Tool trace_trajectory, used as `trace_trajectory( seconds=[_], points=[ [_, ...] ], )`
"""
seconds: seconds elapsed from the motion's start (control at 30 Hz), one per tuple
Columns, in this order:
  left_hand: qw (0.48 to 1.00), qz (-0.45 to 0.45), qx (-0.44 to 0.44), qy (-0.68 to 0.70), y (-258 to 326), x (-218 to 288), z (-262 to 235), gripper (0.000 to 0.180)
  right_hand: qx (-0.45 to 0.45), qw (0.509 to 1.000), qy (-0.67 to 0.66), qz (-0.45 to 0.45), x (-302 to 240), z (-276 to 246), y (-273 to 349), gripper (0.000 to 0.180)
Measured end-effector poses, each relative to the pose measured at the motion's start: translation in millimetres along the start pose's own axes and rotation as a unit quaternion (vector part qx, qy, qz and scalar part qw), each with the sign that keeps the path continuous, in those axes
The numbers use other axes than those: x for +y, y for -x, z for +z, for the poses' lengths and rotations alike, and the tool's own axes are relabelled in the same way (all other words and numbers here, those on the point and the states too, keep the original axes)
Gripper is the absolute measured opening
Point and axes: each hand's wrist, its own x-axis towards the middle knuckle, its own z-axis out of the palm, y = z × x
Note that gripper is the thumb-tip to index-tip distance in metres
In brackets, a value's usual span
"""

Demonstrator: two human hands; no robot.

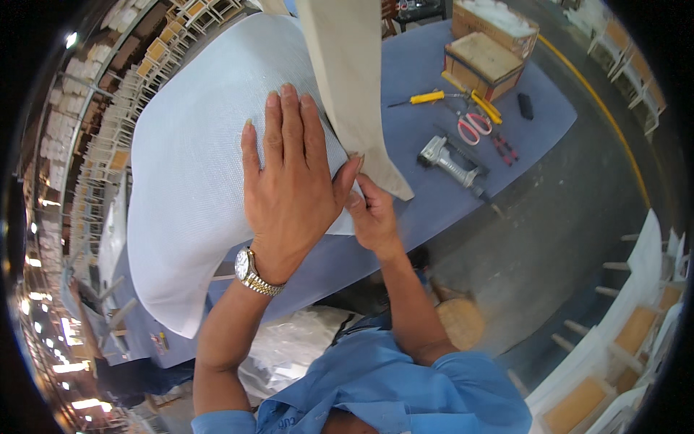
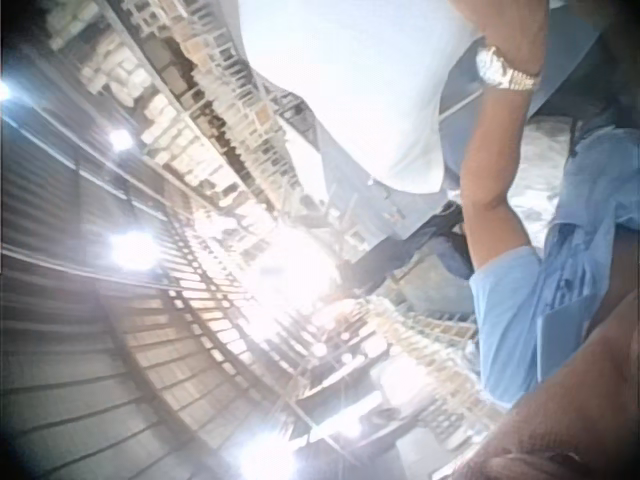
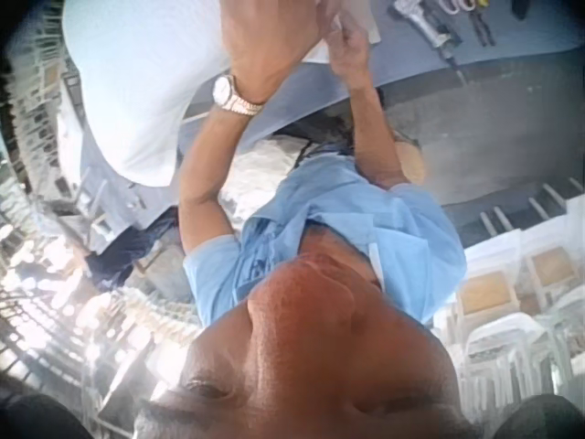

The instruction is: The person covers a wooden chair with white fabric, trims excess material with a utility knife and scissors, and secures the fabric using a staple gun. The person repeatedly adjusts and smooths the fabric around the chair legs and seat.

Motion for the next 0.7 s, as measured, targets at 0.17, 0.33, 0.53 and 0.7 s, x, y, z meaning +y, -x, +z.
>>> trace_trajectory(
  seconds=[0.17,0.33,0.53,0.7],
  points=[
    [0.999,0.010,-0.011,0.034,17,7,0,0.067,-0.006,0.999,0.032,0.038,13,-12,5,0.047],
    [0.998,0.005,0.004,0.068,38,18,0,0.070,0.000,0.998,0.055,-0.031,-2,0,-7,0.046],
    [0.968,-0.038,-0.005,0.250,22,-2,-37,0.079,-0.019,0.989,0.133,-0.056,1,-15,-13,0.045],
    [0.991,-0.052,0.124,0.005,-70,-82,-104,0.069,-0.023,0.982,0.167,-0.081,0,-10,-16,0.042]
  ],
)
